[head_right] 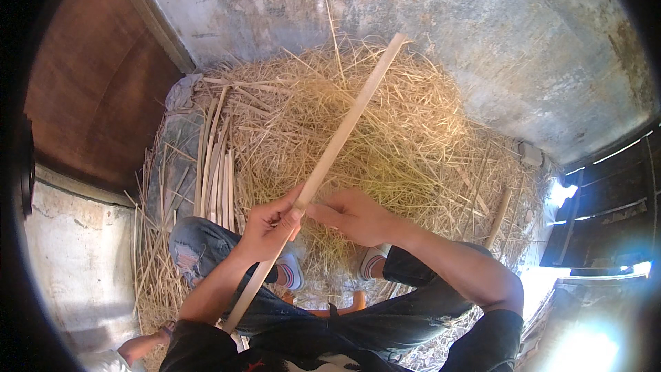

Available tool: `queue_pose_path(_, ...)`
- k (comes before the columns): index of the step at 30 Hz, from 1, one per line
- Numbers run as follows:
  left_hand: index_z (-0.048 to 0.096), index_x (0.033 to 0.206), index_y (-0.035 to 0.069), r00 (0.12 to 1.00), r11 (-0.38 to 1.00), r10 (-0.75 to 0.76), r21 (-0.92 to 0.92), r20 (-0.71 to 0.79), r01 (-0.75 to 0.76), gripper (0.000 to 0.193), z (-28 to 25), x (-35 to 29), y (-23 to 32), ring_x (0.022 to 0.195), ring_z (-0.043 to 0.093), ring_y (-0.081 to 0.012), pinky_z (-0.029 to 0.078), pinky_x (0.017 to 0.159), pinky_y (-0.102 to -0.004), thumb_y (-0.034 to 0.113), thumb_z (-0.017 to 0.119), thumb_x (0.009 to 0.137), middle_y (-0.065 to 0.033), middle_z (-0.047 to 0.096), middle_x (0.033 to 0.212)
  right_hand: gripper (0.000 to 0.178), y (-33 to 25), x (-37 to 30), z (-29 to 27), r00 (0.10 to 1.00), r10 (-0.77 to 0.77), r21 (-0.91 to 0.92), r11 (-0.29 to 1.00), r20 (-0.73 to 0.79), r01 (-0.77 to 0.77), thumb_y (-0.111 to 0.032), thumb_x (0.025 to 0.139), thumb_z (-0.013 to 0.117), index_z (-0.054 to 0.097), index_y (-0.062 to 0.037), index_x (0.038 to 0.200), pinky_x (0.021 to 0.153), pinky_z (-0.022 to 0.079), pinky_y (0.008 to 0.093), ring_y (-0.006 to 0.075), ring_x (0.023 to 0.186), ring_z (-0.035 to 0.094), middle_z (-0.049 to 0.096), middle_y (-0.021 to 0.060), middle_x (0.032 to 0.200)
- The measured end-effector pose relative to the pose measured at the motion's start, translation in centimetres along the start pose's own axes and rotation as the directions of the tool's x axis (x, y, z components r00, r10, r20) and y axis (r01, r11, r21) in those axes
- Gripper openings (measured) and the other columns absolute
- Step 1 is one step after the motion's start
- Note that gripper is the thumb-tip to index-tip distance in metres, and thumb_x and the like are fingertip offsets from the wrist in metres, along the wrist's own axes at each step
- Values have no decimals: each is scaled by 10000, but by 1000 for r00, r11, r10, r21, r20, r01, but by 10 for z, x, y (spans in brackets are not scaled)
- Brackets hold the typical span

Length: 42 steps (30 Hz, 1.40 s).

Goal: The person sits on a floor covered with straw and uses a small knife to shave a long, thin bamboo stick. They hold the stick with their left hand and scrape the blade along its length with their right hand, removing thin strips of material.

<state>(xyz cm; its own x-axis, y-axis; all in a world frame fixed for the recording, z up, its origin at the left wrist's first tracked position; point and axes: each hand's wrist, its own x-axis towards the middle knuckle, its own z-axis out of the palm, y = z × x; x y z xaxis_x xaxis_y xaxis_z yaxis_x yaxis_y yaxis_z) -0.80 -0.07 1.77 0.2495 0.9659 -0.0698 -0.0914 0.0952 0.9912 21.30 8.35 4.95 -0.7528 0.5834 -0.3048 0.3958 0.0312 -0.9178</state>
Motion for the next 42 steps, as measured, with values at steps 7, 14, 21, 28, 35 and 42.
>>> queue_pose_path(7, 420, 1551, 64, 1000, 1000, 2, 9, -20, -2, 535, 1, 0, 2, 672, 468, -19, 397, 597, -202, 164, 592, 1055, 61, 523, 780, 297, -12, -8, -28, 863, -326, -373, 911, -385, 177, -289, 1002, 609, 590, -14, 893, 525, 426, 438, 311, 542, 576, 541, 155, 602)
queue_pose_path(14, 481, 1513, 56, 999, 989, 11, 149, -48, -4, 547, 6, 0, -1, 669, 489, -17, 415, 599, -206, 144, 669, 1007, 57, 561, 766, 231, -18, -16, -40, 799, -304, -529, 848, -518, -20, -234, 989, 597, 561, -22, 904, 537, 456, 504, 429, 595, 620, 591, 196, 619)
queue_pose_path(21, 516, 1482, 42, 992, 954, 114, 286, -57, -93, 545, 3, 0, -12, 674, 527, -21, 442, 604, -218, 138, 701, 979, 40, 599, 756, 219, -8, -14, -18, 822, -262, -512, 858, -505, -41, -188, 991, 581, 567, -12, 860, 516, 425, 481, 426, 548, 569, 554, 204, 602)
queue_pose_path(28, 548, 1455, 39, 995, 966, 50, 256, -86, -27, 526, 6, -1, -3, 649, 526, -21, 446, 584, -230, 147, 714, 968, 20, 603, 708, 246, -17, -11, -28, 854, -100, -488, 852, -511, -192, -271, 982, 588, 626, -30, 949, 613, 526, 529, 440, 664, 663, 652, 216, 699)
queue_pose_path(35, 526, 1479, 56, 994, 968, 56, 250, -90, -32, 531, 4, -2, -5, 628, 501, -14, 421, 560, -223, 152, 696, 985, 52, 570, 708, 264, -4, -4, -19, 847, -161, -444, 891, -507, -97, -319, 980, 604, 651, -71, 1061, 638, 530, 539, 450, 706, 665, 676, 206, 753)
queue_pose_path(42, 507, 1492, 49, 994, 988, 60, 149, -91, -47, 532, 1, 2, -9, 635, 494, -12, 408, 563, -207, 133, 679, 996, 67, 558, 727, 210, -19, -11, 18, 934, -132, -571, 816, -333, -88, -235, 962, 600, 623, -61, 1078, 578, 495, 474, 408, 630, 638, 636, 186, 689)
